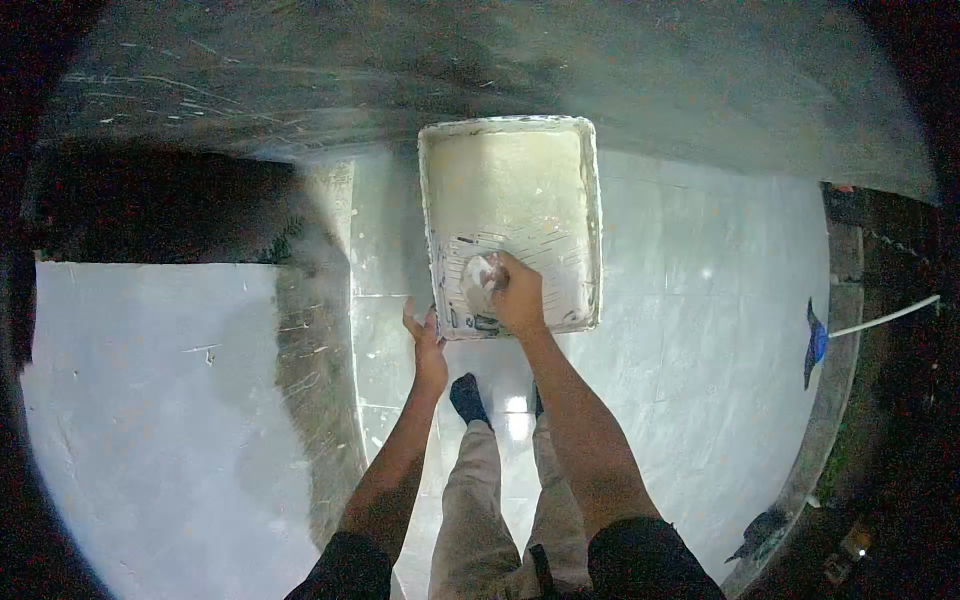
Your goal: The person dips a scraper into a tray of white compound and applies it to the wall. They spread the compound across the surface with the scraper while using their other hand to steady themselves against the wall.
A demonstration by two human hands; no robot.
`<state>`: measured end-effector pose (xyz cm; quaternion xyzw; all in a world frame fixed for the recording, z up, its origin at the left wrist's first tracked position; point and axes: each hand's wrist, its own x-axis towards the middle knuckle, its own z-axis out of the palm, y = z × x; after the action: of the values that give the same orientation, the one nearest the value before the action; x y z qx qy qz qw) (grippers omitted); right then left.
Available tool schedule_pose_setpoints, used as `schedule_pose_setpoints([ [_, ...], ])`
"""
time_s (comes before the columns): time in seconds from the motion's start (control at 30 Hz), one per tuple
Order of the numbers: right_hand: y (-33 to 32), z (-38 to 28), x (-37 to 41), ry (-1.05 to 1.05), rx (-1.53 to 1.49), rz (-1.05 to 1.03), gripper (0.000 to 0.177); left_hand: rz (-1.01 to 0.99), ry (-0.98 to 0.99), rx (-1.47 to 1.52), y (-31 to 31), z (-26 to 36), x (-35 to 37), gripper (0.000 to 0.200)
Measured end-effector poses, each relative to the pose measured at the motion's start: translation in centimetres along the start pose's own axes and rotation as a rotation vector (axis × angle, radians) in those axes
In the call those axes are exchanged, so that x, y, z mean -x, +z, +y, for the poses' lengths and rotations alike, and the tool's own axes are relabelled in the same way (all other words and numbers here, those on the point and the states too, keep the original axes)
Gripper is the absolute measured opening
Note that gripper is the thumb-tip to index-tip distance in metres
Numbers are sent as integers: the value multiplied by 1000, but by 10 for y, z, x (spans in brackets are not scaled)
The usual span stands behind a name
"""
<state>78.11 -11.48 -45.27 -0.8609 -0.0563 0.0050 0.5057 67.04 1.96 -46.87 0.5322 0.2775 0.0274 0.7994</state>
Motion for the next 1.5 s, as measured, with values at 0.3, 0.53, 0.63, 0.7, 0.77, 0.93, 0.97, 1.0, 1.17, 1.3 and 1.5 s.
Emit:
schedule_pose_setpoints([
  [0.3, 46, -33, 43, 258, 39, 247, 29, 95, -116, 143, 6, 12, 4, 67],
  [0.53, 58, -27, 55, 276, -32, 319, 29, 96, -110, 160, 5, 10, 3, 69],
  [0.63, 62, -18, 57, 229, 23, 365, 24, 44, -62, 126, 1, 3, 3, 71],
  [0.7, 63, -15, 55, 266, -96, 360, 24, 17, -35, 98, 1, 4, 4, 72],
  [0.77, 61, -15, 51, 271, -63, 354, 24, 81, -90, 114, 3, 6, 4, 74],
  [0.93, 61, -20, 45, 256, -114, 398, 19, 33, -74, 98, -2, -1, -1, 74],
  [0.97, 59, -19, 45, 311, -150, 381, 18, 21, -94, 85, -7, -10, -5, 73],
  [1.0, 58, -15, 44, 364, -185, 361, 17, 19, -87, 86, -10, -12, -7, 73],
  [1.17, 76, 30, 44, 330, -348, 370, 18, -77, -63, 35, -12, -8, -3, 77],
  [1.3, 76, 27, 34, 335, -374, 363, 16, -19, -103, 89, -1, 10, -1, 70],
  [1.5, 44, -12, 14, 396, -847, 218, 20, -64, 189, -64, -43, -10, -31, 62],
])
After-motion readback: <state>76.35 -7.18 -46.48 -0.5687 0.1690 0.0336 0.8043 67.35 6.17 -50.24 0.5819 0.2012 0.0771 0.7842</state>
